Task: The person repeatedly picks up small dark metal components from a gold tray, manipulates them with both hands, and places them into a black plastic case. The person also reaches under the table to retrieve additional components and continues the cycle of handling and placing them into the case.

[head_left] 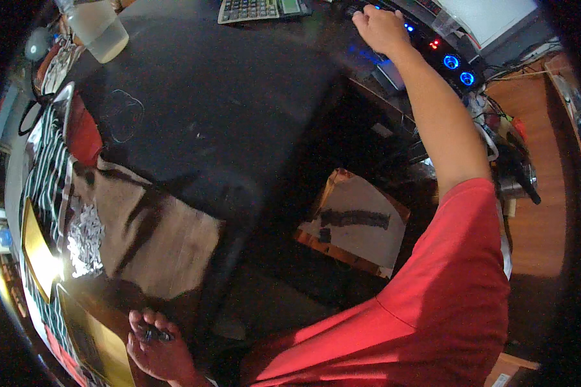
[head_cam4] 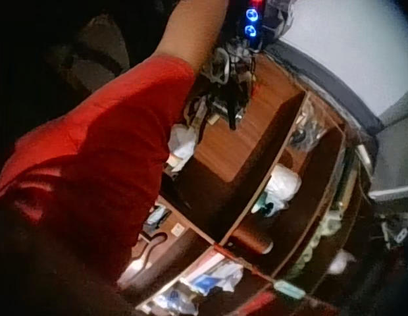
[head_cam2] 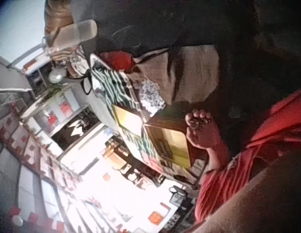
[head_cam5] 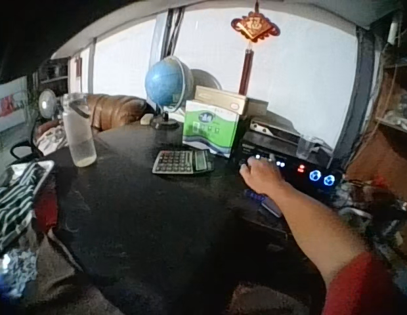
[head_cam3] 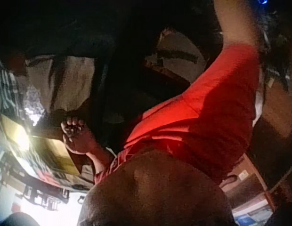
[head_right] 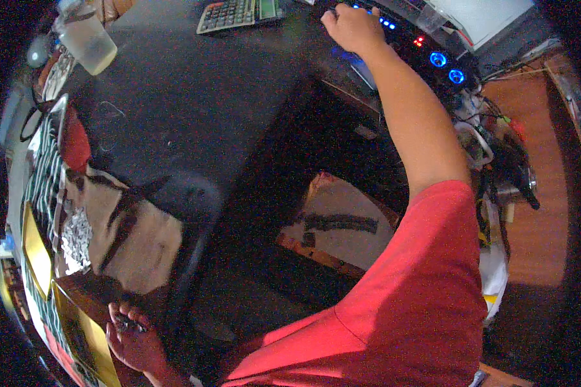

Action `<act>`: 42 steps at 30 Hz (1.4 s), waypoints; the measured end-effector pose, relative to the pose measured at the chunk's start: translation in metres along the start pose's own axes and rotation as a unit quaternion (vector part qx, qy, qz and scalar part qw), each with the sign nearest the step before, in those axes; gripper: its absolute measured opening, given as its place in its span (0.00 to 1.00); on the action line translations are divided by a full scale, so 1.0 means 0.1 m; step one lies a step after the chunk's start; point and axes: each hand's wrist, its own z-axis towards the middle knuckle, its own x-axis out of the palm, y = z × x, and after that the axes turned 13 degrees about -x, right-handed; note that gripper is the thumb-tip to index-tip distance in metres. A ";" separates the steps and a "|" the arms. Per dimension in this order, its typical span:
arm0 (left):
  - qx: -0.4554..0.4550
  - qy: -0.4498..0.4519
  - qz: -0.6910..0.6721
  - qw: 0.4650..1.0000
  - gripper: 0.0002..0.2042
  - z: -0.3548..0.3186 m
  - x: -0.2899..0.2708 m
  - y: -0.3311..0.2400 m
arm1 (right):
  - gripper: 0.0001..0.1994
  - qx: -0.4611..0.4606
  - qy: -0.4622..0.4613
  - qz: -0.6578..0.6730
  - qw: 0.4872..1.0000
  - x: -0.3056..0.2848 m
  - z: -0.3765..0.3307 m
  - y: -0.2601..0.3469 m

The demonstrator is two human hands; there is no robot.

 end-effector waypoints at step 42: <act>0.227 -0.066 0.236 0.943 0.30 -1.33 -0.14 -1.73 | 0.27 -0.563 -0.159 0.681 0.440 -3.07 -1.32 6.55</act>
